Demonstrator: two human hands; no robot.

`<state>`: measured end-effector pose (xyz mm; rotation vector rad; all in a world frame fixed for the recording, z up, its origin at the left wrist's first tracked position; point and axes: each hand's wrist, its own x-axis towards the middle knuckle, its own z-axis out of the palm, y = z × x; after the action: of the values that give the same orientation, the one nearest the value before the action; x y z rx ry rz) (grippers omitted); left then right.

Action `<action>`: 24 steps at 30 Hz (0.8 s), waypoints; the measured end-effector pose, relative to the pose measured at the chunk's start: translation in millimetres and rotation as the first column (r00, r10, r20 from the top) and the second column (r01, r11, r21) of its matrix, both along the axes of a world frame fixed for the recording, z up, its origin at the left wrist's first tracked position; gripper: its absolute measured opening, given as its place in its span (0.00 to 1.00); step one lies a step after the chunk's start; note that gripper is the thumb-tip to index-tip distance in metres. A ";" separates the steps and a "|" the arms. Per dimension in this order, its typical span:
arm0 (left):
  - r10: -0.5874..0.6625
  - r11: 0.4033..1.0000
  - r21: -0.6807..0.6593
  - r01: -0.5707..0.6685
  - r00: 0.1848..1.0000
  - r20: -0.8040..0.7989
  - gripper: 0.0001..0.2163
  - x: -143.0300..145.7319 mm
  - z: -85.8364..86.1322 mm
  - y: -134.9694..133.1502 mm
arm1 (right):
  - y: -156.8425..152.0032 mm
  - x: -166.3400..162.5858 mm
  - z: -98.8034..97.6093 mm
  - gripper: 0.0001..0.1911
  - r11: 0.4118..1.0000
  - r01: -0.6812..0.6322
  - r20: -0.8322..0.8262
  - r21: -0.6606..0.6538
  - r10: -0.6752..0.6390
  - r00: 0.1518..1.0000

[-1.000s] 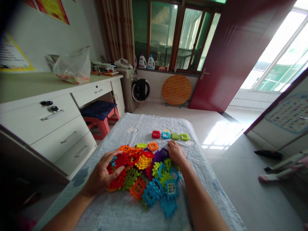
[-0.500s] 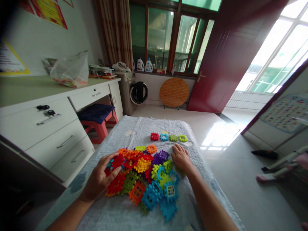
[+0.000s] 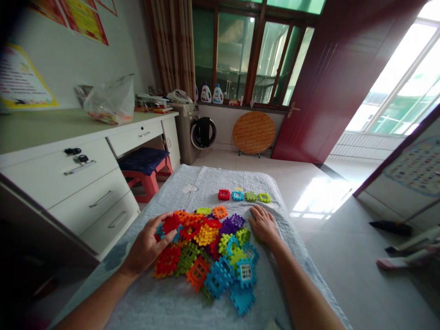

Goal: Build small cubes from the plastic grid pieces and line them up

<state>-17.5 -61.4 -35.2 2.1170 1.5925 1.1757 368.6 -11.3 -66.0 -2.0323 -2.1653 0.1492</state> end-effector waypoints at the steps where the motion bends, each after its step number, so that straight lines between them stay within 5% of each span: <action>1: 0.012 1.000 -0.012 -0.012 1.000 0.002 0.21 0.2 1.9 -0.2 | 0.1 0.2 -0.4 0.25 1.000 -0.002 0.002 0.002 0.002 1.000; 9: -0.089 0.990 -0.110 0.086 0.996 -0.022 0.23 -2.2 19.1 3.6 | -0.9 -0.1 -3.0 0.25 0.999 -0.001 0.014 0.042 0.001 1.000; 14: -0.165 0.985 -0.053 0.162 0.984 -0.061 0.23 -2.2 31.7 14.2 | -0.2 -0.2 -3.3 0.25 0.999 0.002 0.011 0.055 -0.002 1.000; 19: -0.249 0.964 0.063 0.259 0.960 -0.130 0.19 27.2 54.9 55.1 | -0.3 1.6 -0.5 0.24 0.999 -0.010 -0.050 0.049 0.013 0.999; 24: -0.303 0.951 -0.019 0.309 0.918 -0.257 0.21 83.5 59.5 115.6 | -0.3 5.1 1.0 0.22 0.998 -0.007 -0.133 0.069 0.016 0.991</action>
<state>66.1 54.1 24.3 2.5039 1.2744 0.8488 373.8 -11.7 -65.0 -1.9158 -2.0723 0.2043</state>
